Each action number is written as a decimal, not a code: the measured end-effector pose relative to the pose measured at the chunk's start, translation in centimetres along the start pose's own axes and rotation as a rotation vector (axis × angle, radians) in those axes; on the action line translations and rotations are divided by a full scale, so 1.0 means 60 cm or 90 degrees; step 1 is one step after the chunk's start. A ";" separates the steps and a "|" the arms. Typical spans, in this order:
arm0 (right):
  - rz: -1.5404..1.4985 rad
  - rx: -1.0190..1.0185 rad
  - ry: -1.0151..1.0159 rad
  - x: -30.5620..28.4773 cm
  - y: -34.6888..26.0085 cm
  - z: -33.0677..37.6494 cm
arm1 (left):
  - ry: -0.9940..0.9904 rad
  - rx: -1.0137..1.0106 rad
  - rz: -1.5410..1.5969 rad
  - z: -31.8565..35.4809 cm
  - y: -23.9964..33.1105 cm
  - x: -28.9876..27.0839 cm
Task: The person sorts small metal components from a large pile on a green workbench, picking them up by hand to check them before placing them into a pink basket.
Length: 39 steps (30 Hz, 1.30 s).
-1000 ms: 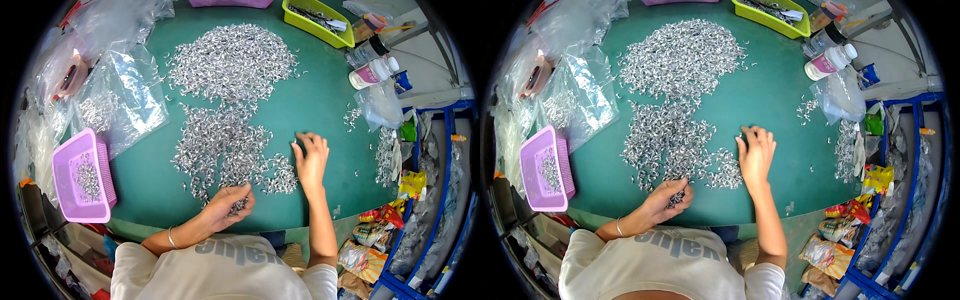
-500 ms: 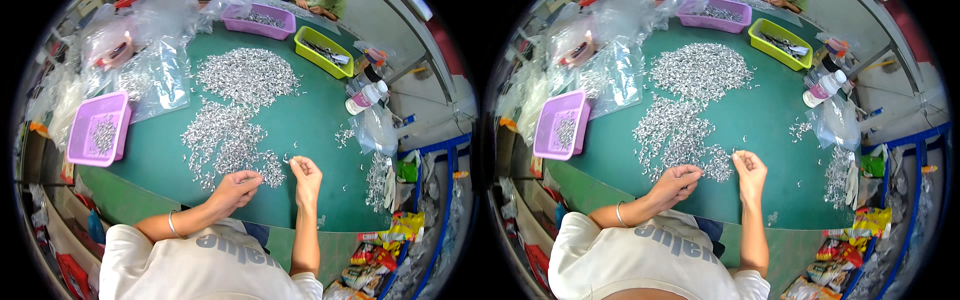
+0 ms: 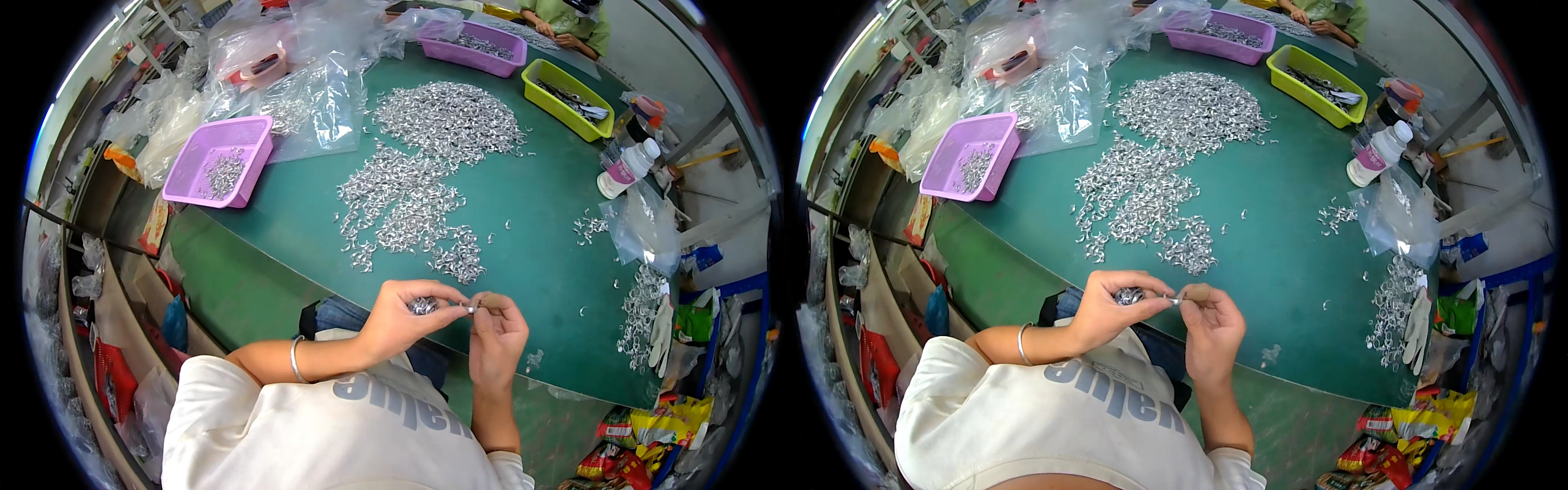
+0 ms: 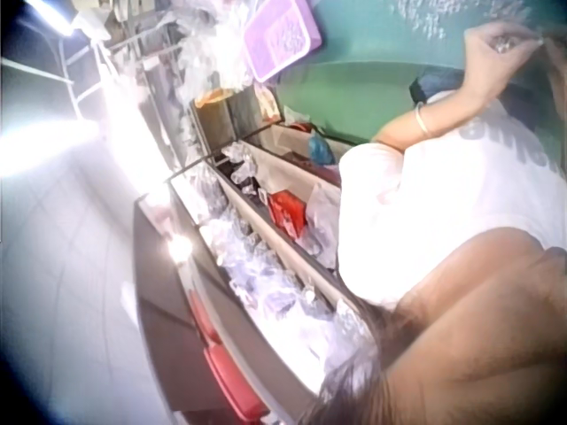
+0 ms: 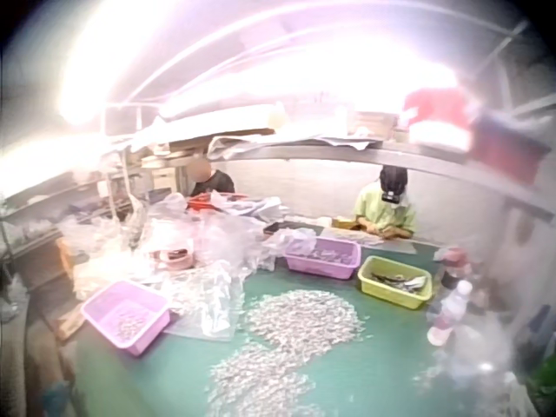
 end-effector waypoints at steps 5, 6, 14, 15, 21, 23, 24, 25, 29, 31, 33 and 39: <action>0.156 -0.119 -0.028 0.037 -0.028 0.005 | 0.011 0.061 -0.014 0.010 0.016 -0.021; 0.207 -0.160 -0.030 0.045 -0.033 0.005 | 0.008 -0.004 0.028 0.008 0.000 -0.025; 0.778 -0.136 0.041 -0.031 0.002 -0.107 | 0.462 -0.045 -0.027 -0.007 -0.008 -0.360; 0.826 -0.165 0.055 -0.044 0.001 -0.122 | 0.544 0.026 -0.078 -0.006 0.005 -0.432; 1.140 -0.268 0.074 -0.038 0.040 -0.179 | 0.722 0.097 -0.278 0.009 0.004 -0.709; 1.081 -0.260 0.068 -0.048 0.044 -0.182 | 0.757 0.156 -0.242 0.014 0.010 -0.704; 1.057 -0.257 0.066 -0.052 0.044 -0.182 | 0.758 0.209 -0.182 0.009 0.019 -0.671; 1.007 -0.231 0.091 -0.057 0.040 -0.182 | 0.728 0.190 -0.143 -0.005 0.027 -0.624; 1.007 -0.208 0.157 -0.067 0.033 -0.173 | 0.416 -0.018 0.085 -0.074 -0.038 -0.421; 0.964 -0.146 0.177 -0.071 0.030 -0.170 | 0.250 -0.133 0.176 -0.089 -0.088 -0.320; 1.005 -0.154 0.149 -0.062 0.029 -0.168 | 0.140 -0.237 0.230 -0.088 -0.125 -0.237; 1.122 -0.275 0.059 -0.042 0.041 -0.170 | -0.011 -0.296 0.226 -0.081 -0.129 -0.142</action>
Point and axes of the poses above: each hand's wrist, its own z-axis away from the middle knuckle, its own x-axis out of the palm, y = z × x, the point moved 9 cm from there along -z, towards the middle knuckle, and after that the axes turned 2 degrees about z, right-handed, at the moved point
